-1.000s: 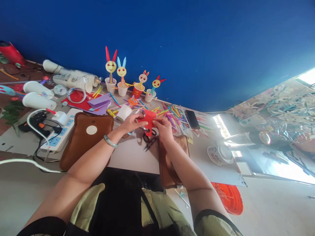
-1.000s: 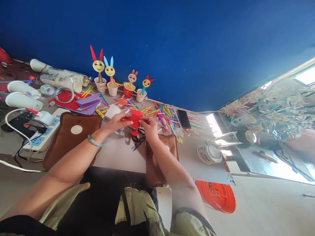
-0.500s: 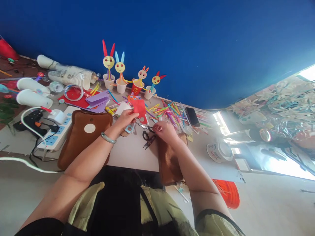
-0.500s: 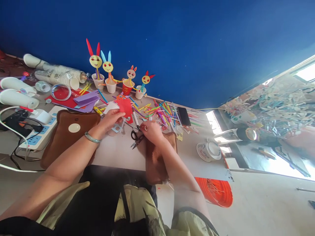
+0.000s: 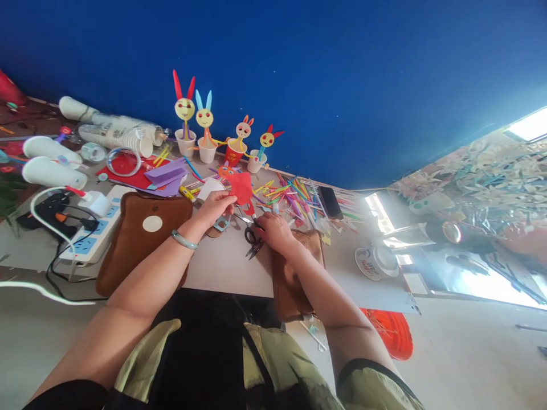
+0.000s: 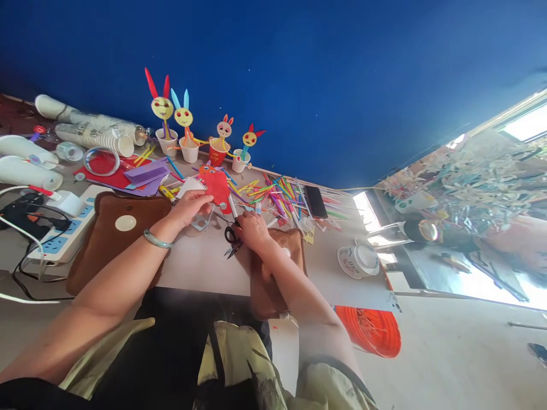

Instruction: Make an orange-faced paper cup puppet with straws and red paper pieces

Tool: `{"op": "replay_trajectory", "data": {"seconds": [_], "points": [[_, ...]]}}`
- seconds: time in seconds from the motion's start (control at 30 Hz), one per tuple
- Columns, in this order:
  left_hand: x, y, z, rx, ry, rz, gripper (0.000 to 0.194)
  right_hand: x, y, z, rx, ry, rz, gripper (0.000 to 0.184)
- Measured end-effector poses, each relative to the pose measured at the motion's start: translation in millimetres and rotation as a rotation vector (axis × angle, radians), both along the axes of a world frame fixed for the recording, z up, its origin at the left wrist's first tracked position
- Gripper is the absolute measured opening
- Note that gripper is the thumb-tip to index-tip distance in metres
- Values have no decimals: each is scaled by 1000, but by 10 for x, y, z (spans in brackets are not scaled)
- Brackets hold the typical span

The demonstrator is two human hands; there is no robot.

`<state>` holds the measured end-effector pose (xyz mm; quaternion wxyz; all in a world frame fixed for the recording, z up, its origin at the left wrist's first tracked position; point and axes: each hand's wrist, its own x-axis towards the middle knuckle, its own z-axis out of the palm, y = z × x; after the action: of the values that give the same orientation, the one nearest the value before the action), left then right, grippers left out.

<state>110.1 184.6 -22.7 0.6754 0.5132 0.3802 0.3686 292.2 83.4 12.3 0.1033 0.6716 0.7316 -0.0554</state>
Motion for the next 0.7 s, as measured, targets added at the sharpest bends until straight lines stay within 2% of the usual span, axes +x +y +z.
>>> {"op": "replay_trajectory", "data": {"seconds": [0.17, 0.33, 0.5, 0.6, 0.7], "points": [[5, -14, 54, -28, -36, -10, 21, -105, 84, -92, -42, -36, -95, 27], [1, -51, 172, -33, -32, 21, 21, -84, 113, -96, -76, -35, -204, 28], [-19, -92, 293, -37, -48, 88, 22, -33, 133, -110, -83, -39, -193, 24], [-18, -71, 268, -48, -124, 130, 25, -16, 122, -134, -55, -43, -185, 26], [-14, -23, 196, -82, -230, 157, 27, 45, 81, -149, 39, -30, -184, 27]]}}
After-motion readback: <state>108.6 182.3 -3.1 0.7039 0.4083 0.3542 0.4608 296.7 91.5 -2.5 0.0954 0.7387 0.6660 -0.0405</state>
